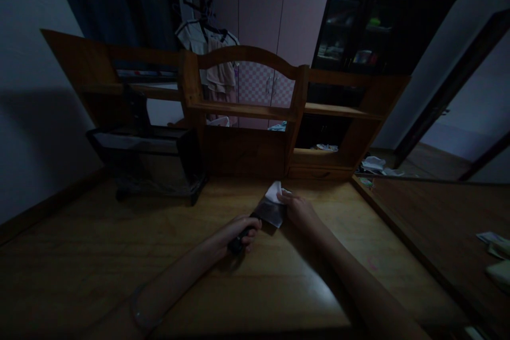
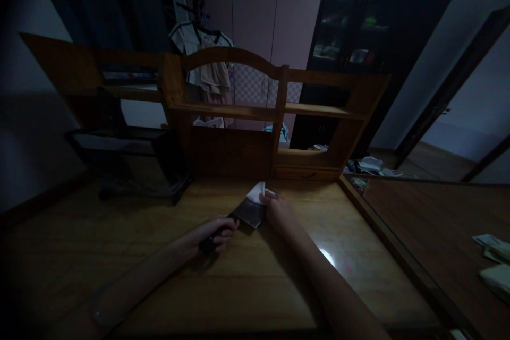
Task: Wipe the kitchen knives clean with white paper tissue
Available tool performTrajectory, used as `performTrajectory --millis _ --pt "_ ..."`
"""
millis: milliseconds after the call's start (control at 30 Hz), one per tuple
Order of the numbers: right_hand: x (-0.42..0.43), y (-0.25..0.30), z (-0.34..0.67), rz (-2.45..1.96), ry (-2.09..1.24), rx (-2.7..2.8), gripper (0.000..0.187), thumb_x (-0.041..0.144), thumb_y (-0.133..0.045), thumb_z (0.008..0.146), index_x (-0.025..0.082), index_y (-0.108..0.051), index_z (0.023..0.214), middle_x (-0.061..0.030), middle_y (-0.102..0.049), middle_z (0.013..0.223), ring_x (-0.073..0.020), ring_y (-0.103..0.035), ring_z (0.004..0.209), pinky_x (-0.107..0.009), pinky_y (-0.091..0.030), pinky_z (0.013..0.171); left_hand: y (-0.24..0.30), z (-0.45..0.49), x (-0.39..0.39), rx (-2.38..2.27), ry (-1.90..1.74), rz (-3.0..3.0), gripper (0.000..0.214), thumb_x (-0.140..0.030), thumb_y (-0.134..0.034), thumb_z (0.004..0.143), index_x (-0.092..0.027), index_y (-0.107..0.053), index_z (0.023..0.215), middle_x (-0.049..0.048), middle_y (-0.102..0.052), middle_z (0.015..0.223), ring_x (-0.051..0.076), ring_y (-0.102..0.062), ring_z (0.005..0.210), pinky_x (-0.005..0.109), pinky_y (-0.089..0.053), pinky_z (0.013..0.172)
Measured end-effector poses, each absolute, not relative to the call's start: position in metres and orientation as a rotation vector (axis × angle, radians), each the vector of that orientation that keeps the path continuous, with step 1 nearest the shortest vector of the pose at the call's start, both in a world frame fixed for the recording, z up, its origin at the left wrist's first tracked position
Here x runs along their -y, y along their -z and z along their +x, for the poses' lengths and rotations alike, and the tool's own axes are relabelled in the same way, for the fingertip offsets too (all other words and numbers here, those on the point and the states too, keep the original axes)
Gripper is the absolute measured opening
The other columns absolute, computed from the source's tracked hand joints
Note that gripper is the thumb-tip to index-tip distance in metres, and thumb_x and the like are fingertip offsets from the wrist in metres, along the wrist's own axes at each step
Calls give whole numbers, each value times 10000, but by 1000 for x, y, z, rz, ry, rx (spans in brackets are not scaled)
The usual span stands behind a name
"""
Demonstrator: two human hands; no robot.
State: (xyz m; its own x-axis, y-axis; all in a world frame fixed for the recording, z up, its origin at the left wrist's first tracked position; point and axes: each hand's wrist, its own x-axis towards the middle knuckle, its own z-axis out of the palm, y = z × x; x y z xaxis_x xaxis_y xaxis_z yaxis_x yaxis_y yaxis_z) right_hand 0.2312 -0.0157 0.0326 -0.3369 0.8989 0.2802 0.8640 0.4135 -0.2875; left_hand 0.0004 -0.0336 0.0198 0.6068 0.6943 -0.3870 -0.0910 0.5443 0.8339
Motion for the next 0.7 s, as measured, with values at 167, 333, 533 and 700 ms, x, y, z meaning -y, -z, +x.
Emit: performTrajectory --millis 167,333,533,700 --pt "13 -33 241 -1494 -103 2234 411 111 -422 864 196 -581 1234 -88 -520 1344 -226 -516 1198 -328 -391 1006 -19 0 33 -777 -531 885 190 -275 -613 711 -183 -526 852 -95 -376 554 33 -274 370 183 -353 390" --pt "28 -44 226 -1263 -261 2297 400 147 -442 876 242 -576 1242 -43 -569 1295 -204 -550 1158 -315 -408 987 -17 0 30 -789 -509 865 182 -268 -610 703 -186 -521 839 -96 -370 536 35 -270 364 185 -347 384" --pt "37 -49 215 -1148 -381 2298 381 162 -480 863 261 -597 1212 -35 -584 1278 -199 -571 1135 -306 -433 954 -19 1 32 -779 -530 876 167 -265 -610 698 -185 -520 813 -98 -369 529 33 -266 359 180 -340 377" --pt "36 -44 216 -1161 -385 2303 421 171 -503 850 261 -565 1256 -50 -552 1313 -218 -547 1169 -327 -436 959 -24 2 34 -795 -510 867 169 -259 -606 700 -189 -518 826 -101 -355 523 32 -257 357 173 -327 372"
